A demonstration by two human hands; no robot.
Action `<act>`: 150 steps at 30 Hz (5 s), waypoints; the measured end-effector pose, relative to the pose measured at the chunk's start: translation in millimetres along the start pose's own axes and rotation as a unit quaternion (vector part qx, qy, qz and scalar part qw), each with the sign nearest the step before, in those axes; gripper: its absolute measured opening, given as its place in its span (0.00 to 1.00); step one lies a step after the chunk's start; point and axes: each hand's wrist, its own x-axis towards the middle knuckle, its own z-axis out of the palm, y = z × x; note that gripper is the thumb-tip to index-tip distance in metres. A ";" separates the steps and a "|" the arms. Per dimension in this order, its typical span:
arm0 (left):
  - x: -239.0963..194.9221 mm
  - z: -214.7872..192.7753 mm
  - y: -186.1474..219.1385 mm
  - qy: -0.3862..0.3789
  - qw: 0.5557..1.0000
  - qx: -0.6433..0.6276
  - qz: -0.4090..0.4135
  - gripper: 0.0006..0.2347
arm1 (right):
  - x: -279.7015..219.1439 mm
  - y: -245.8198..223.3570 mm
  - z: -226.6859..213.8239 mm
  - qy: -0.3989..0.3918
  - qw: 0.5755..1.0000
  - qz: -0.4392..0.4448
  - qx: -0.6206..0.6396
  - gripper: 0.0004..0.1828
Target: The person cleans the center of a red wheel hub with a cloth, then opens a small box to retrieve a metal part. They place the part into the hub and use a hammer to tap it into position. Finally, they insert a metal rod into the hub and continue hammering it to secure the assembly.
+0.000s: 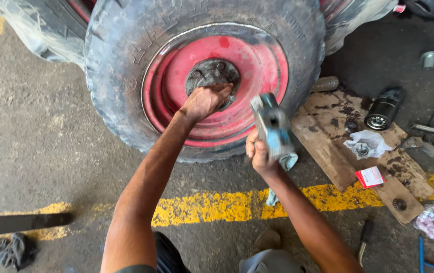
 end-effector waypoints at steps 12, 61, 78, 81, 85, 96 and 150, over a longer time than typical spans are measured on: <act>-3.7 1.0 -5.4 -0.068 0.995 -0.003 -0.072 0.18 | 9.0 -17.1 4.2 0.111 0.937 0.331 0.014 0.19; -56.0 378.5 257.3 -0.227 0.796 -0.527 -0.195 0.11 | -298.9 122.5 -244.1 0.284 0.781 0.525 -0.183 0.17; 24.2 -33.9 -124.1 -0.037 0.953 0.149 -0.260 0.08 | 7.4 69.4 -75.7 0.231 0.928 0.282 0.078 0.11; 43.0 -39.3 -145.2 -0.019 0.938 0.163 -0.306 0.08 | 43.4 61.3 -69.6 0.233 0.941 0.233 0.081 0.10; 39.9 -67.0 -139.9 0.010 0.925 0.167 -0.342 0.10 | 90.1 9.6 -74.5 0.228 0.942 0.243 0.044 0.09; 112.4 -208.4 -114.9 0.163 0.920 0.169 -0.313 0.16 | 189.6 -100.4 -91.7 0.298 0.900 0.299 0.112 0.08; 32.6 -254.6 346.7 0.388 0.300 -0.475 -0.731 0.41 | 260.9 -149.9 214.7 -0.229 0.864 0.128 -0.430 0.08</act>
